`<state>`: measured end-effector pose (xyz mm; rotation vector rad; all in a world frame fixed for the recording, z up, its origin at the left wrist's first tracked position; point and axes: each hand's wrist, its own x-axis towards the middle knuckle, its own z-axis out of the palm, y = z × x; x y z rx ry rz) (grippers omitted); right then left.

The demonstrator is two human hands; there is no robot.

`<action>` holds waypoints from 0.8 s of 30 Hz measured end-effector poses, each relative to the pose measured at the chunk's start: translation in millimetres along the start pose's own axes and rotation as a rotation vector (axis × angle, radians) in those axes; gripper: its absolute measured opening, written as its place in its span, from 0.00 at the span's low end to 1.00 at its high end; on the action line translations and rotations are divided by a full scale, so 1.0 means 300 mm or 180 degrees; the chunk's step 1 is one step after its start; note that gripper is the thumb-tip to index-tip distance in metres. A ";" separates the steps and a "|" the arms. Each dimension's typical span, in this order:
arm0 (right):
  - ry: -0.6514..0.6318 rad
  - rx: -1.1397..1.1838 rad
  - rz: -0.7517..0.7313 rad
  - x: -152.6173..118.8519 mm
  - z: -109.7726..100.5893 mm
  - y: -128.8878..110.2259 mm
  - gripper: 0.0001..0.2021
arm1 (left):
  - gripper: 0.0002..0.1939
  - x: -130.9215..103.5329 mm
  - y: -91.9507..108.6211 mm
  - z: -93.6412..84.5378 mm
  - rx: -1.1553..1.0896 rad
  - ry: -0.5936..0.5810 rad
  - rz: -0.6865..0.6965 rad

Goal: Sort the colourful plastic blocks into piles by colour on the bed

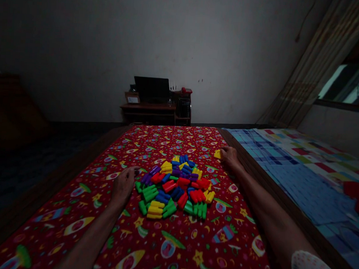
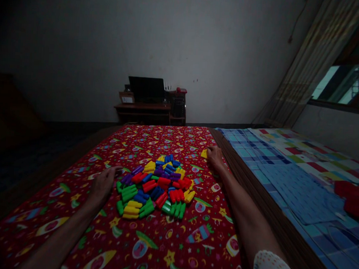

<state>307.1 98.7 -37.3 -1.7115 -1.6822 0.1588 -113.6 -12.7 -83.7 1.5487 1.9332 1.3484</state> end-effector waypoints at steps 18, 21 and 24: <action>-0.1624 0.0190 -0.1039 -0.131 0.000 -0.218 0.16 | 0.25 -0.011 0.023 -0.007 0.0103 -0.0056 0.0029; -0.0850 0.0143 -0.0605 -0.077 -0.039 -0.111 0.18 | 0.24 -0.009 0.021 -0.005 0.0125 -0.0040 0.0019; -0.0273 0.0034 -0.0011 -0.040 -0.061 0.000 0.18 | 0.24 -0.007 0.021 -0.004 0.0166 -0.0038 0.0022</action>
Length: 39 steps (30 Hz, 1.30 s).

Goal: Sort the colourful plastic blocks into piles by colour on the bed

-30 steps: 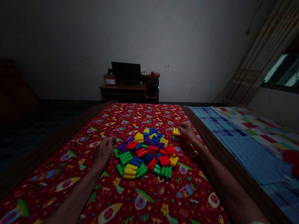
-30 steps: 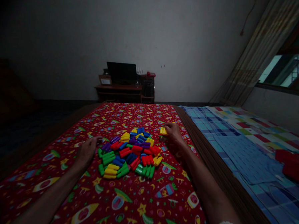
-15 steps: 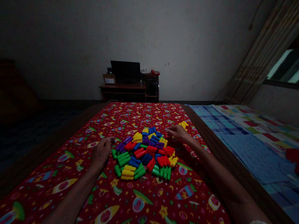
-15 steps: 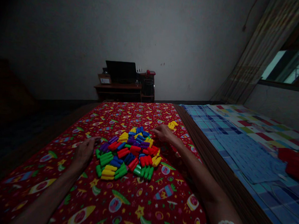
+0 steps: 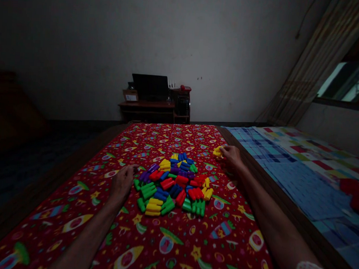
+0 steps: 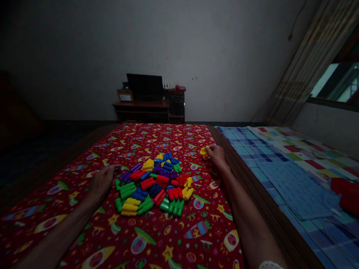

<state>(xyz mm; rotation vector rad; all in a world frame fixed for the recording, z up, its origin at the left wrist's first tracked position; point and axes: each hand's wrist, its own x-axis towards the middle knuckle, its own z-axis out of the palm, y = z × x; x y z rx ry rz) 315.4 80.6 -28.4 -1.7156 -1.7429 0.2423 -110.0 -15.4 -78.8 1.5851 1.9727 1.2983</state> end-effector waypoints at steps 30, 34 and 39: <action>-0.3056 -0.0615 -0.1136 -0.196 -0.047 -0.273 0.21 | 0.24 -0.013 0.027 -0.004 -0.0034 -0.0002 0.0037; -0.3270 -0.0163 -0.1020 -0.193 -0.013 -0.264 0.21 | 0.24 -0.014 0.029 -0.007 0.0030 -0.0048 0.0024; -0.3241 0.0387 -0.0968 -0.148 -0.004 -0.214 0.20 | 0.25 -0.011 0.021 -0.005 -0.0011 -0.0032 0.0082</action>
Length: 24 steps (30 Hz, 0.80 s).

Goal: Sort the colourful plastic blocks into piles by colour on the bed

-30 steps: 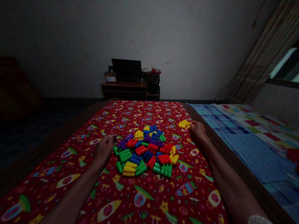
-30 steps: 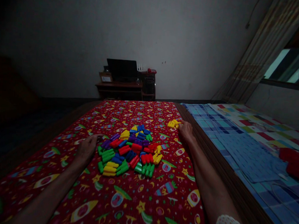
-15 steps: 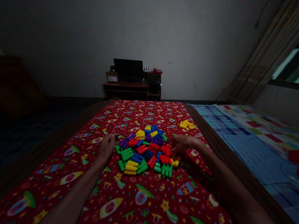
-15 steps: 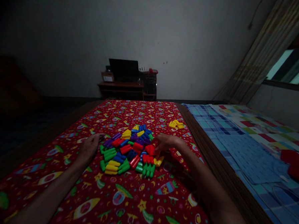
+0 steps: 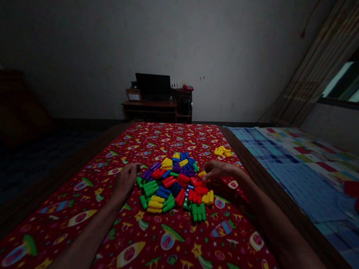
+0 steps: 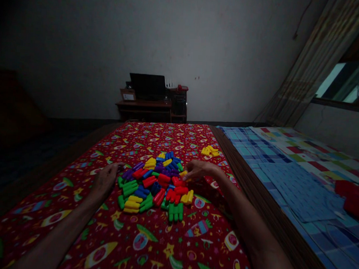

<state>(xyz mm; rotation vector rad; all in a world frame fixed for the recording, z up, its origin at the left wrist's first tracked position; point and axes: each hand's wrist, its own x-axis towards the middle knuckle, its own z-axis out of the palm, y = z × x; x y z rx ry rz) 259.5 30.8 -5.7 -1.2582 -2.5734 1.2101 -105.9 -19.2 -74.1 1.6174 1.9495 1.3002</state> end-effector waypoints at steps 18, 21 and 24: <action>0.2651 -0.1265 0.0136 0.077 0.002 -0.001 0.15 | 0.24 0.007 -0.003 0.010 -0.0028 0.0059 0.0028; 0.1957 -0.1549 -0.0323 0.177 0.075 -0.109 0.14 | 0.24 0.009 -0.010 0.011 -0.0064 0.0025 0.0021; 0.1466 -0.1923 -0.0211 0.234 0.123 -0.155 0.13 | 0.25 0.010 -0.016 0.011 -0.0038 -0.0008 0.0024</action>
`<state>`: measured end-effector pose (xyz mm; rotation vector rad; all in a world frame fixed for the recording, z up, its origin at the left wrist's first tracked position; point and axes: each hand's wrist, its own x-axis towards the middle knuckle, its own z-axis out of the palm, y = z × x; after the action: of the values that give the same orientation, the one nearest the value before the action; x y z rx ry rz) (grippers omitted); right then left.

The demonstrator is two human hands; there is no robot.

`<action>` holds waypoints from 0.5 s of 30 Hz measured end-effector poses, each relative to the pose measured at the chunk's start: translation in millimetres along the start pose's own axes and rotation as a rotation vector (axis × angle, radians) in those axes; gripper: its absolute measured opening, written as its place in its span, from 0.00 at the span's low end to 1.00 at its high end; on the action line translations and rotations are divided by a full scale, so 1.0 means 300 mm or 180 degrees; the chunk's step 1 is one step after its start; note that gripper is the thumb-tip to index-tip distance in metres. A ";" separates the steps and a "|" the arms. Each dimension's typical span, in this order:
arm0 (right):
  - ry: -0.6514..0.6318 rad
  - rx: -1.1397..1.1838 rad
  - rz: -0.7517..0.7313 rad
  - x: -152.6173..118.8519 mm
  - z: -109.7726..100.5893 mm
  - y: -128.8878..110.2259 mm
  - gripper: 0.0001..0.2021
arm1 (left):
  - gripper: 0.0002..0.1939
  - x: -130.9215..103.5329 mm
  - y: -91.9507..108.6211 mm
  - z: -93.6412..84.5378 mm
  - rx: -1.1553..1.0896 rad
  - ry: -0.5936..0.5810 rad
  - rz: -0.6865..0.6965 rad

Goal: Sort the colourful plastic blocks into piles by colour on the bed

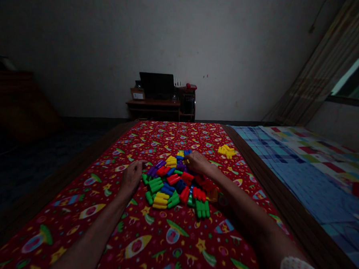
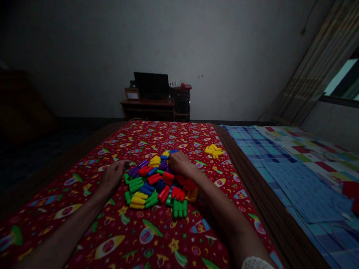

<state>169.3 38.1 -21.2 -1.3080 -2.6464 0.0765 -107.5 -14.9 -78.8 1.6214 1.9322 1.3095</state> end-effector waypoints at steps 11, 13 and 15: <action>0.0817 -0.0205 0.1362 -0.108 -0.078 0.279 0.14 | 0.25 -0.004 0.011 -0.003 0.0110 0.0054 0.0074; 0.0957 -0.0243 0.1693 -0.138 -0.083 0.346 0.14 | 0.25 -0.003 0.013 -0.003 0.0125 0.0049 0.0067; 0.1259 -0.0187 0.1738 -0.148 -0.078 0.377 0.14 | 0.25 -0.002 0.011 -0.001 0.0117 0.0030 0.0091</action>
<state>288.5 70.9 -19.1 -1.8114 -1.9297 -0.1686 -105.6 -15.9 -76.3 1.6691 1.9564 1.3021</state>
